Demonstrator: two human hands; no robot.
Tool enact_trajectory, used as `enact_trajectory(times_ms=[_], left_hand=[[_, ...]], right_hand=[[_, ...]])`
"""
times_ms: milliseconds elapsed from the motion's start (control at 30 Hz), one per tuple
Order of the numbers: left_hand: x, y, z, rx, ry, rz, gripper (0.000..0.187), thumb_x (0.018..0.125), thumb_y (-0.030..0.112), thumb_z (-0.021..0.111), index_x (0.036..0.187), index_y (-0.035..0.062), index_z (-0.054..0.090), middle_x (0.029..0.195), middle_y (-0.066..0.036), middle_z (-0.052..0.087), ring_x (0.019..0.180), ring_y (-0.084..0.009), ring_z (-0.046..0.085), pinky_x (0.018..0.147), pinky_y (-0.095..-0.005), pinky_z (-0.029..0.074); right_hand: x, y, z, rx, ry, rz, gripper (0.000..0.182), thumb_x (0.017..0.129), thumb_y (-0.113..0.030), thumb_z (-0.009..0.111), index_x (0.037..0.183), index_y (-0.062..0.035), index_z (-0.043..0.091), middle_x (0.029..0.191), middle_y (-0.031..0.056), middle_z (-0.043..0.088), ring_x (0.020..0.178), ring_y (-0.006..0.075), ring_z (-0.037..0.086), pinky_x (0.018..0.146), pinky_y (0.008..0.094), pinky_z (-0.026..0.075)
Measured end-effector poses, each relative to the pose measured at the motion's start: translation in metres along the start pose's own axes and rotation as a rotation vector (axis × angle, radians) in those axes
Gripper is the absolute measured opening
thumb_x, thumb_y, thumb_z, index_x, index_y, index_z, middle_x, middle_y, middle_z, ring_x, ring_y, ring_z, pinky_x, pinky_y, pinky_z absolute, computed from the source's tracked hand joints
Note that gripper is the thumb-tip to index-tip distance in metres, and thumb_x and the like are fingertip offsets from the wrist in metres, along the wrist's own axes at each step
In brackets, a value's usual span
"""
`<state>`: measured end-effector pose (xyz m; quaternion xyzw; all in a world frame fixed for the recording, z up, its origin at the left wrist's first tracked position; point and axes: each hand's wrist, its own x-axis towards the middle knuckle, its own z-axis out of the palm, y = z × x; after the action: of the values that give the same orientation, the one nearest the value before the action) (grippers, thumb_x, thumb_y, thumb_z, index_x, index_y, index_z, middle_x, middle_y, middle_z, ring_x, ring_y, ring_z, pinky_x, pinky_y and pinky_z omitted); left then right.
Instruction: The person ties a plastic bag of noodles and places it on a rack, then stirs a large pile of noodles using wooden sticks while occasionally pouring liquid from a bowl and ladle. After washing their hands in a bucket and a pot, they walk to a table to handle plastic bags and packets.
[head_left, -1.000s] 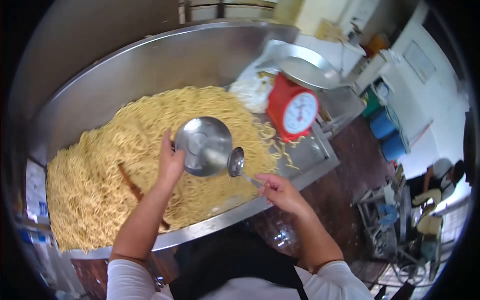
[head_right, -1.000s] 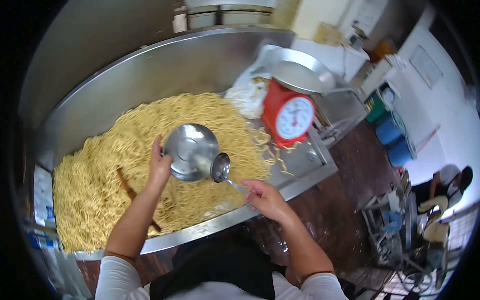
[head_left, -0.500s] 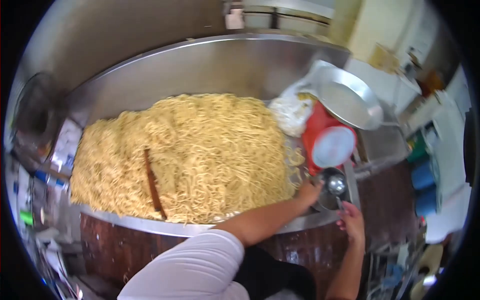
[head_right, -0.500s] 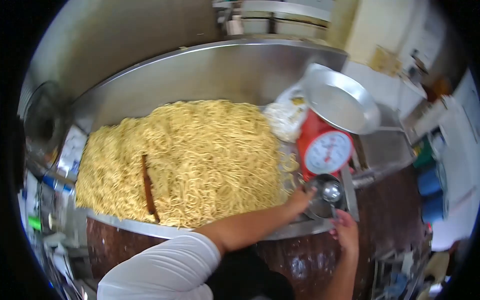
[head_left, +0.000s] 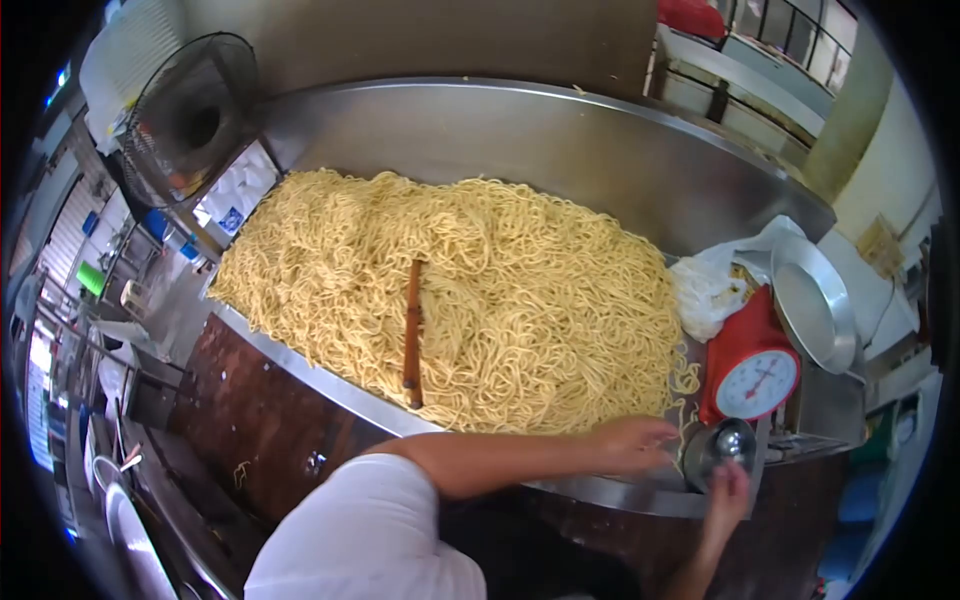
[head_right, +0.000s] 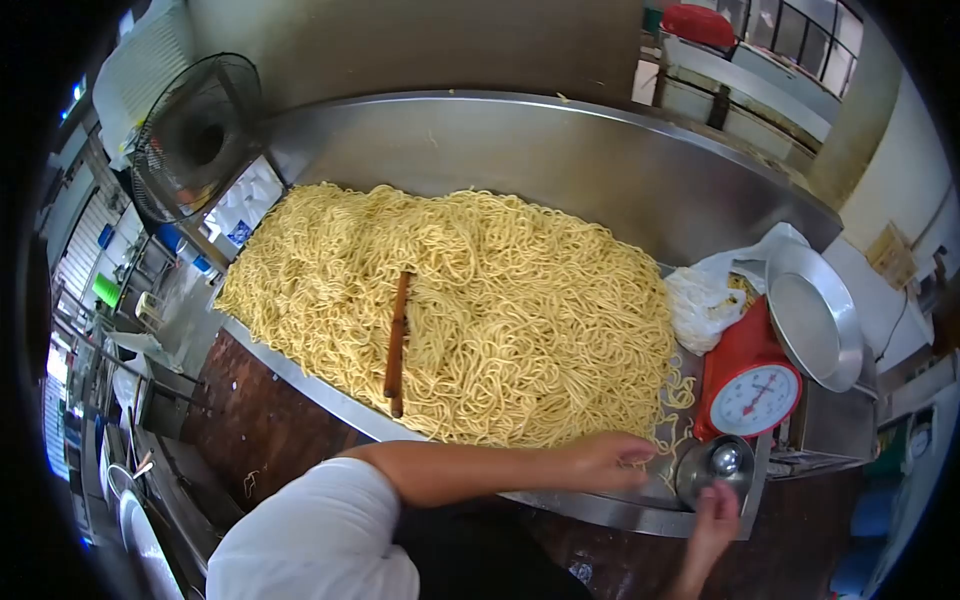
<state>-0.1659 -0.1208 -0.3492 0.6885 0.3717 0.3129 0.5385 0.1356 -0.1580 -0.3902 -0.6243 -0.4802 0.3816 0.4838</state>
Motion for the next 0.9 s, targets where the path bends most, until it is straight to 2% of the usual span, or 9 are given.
enact_trajectory(times_ms=[100, 233, 333, 467, 567, 633, 733, 833, 900], left_hand=[[-0.087, -0.012, -0.085, 0.065, 0.527, -0.082, 0.041, 0.090, 0.034, 0.071, 0.115, 0.0014, 0.067, 0.106, -0.018, 0.068, 0.094, -0.0273, 0.068, 0.082, -0.0371, 0.054], [-0.201, -0.005, -0.209, 0.264, 1.222, -0.119, 0.019, 0.091, 0.017, 0.070, 0.100, 0.0012, 0.072, 0.097, -0.012, 0.070, 0.090, -0.0203, 0.066, 0.082, -0.0320, 0.051], [-0.272, -0.022, -0.292, 0.475, 1.425, -0.061, 0.016, 0.089, 0.014, 0.071, 0.097, -0.0002, 0.073, 0.092, -0.012, 0.070, 0.086, -0.0198, 0.066, 0.078, -0.0305, 0.052], [-0.316, -0.033, -0.378, 0.711, 1.313, -0.268, 0.019, 0.087, 0.018, 0.072, 0.099, 0.0043, 0.074, 0.097, -0.013, 0.070, 0.090, -0.0244, 0.068, 0.080, -0.0350, 0.054], [-0.314, -0.086, -0.440, 0.901, 0.646, -0.695, 0.046, 0.082, 0.022, 0.074, 0.123, 0.0058, 0.062, 0.113, -0.018, 0.065, 0.108, -0.0326, 0.062, 0.094, -0.0441, 0.049], [-0.311, -0.118, -0.465, 0.787, 0.528, -0.719, 0.050, 0.087, 0.023, 0.067, 0.136, 0.0153, 0.055, 0.119, -0.019, 0.063, 0.109, -0.0325, 0.063, 0.097, -0.0436, 0.049], [-0.316, -0.115, -0.486, 0.764, 0.313, -0.637, 0.047, 0.090, 0.024, 0.065, 0.135, 0.0132, 0.054, 0.122, -0.018, 0.064, 0.112, -0.0310, 0.063, 0.097, -0.0461, 0.049], [-0.318, -0.052, -0.514, 0.698, 0.399, -0.561, 0.041, 0.092, 0.024, 0.063, 0.130, 0.0103, 0.056, 0.122, -0.017, 0.065, 0.109, -0.0289, 0.066, 0.088, -0.0461, 0.053], [-0.318, -0.006, -0.540, 0.607, 0.527, -0.463, 0.028, 0.091, 0.020, 0.065, 0.116, 0.0096, 0.059, 0.105, -0.012, 0.069, 0.093, -0.0226, 0.068, 0.076, -0.0393, 0.054]], right_hand=[[-0.037, 0.003, 0.098, 0.064, -0.390, 0.059, 0.028, 0.093, -0.012, 0.068, 0.118, -0.0026, 0.064, 0.099, 0.0049, 0.066, 0.086, 0.0108, 0.061, 0.078, 0.0265, 0.051], [-0.096, -0.081, 0.215, 0.019, -0.828, 0.150, 0.029, 0.094, -0.014, 0.067, 0.119, -0.0017, 0.063, 0.094, 0.0041, 0.067, 0.085, 0.0105, 0.061, 0.078, 0.0262, 0.051], [-0.105, -0.103, 0.277, 0.059, -0.980, 0.115, 0.032, 0.095, -0.019, 0.067, 0.121, -0.0016, 0.062, 0.095, 0.0051, 0.068, 0.085, 0.0109, 0.062, 0.078, 0.0256, 0.051], [-0.111, -0.121, 0.360, -0.171, -1.013, 0.071, 0.038, 0.096, -0.025, 0.065, 0.125, -0.0016, 0.060, 0.094, 0.0049, 0.067, 0.083, 0.0108, 0.061, 0.077, 0.0260, 0.050], [-0.126, -0.133, 0.419, -0.197, -0.966, 0.169, 0.045, 0.097, -0.030, 0.063, 0.131, -0.0010, 0.054, 0.087, 0.0035, 0.064, 0.080, 0.0115, 0.059, 0.076, 0.0278, 0.049], [-0.141, -0.138, 0.451, -0.248, -0.991, 0.316, 0.053, 0.096, -0.030, 0.064, 0.136, -0.0006, 0.047, 0.084, 0.0030, 0.059, 0.075, 0.0130, 0.058, 0.071, 0.0297, 0.050], [-0.163, -0.143, 0.480, -0.352, -0.881, 0.266, 0.055, 0.091, -0.020, 0.065, 0.139, -0.0011, 0.044, 0.087, 0.0043, 0.058, 0.070, 0.0133, 0.058, 0.066, 0.0292, 0.049], [-0.171, -0.170, 0.497, -0.370, -0.750, 0.455, 0.054, 0.089, -0.012, 0.064, 0.138, 0.0002, 0.046, 0.091, 0.0040, 0.059, 0.079, 0.0130, 0.058, 0.072, 0.0287, 0.049], [-0.171, -0.172, 0.492, -0.474, -0.698, 0.306, 0.055, 0.088, -0.012, 0.065, 0.138, -0.0004, 0.046, 0.097, 0.0057, 0.063, 0.088, 0.0146, 0.059, 0.078, 0.0291, 0.049]])
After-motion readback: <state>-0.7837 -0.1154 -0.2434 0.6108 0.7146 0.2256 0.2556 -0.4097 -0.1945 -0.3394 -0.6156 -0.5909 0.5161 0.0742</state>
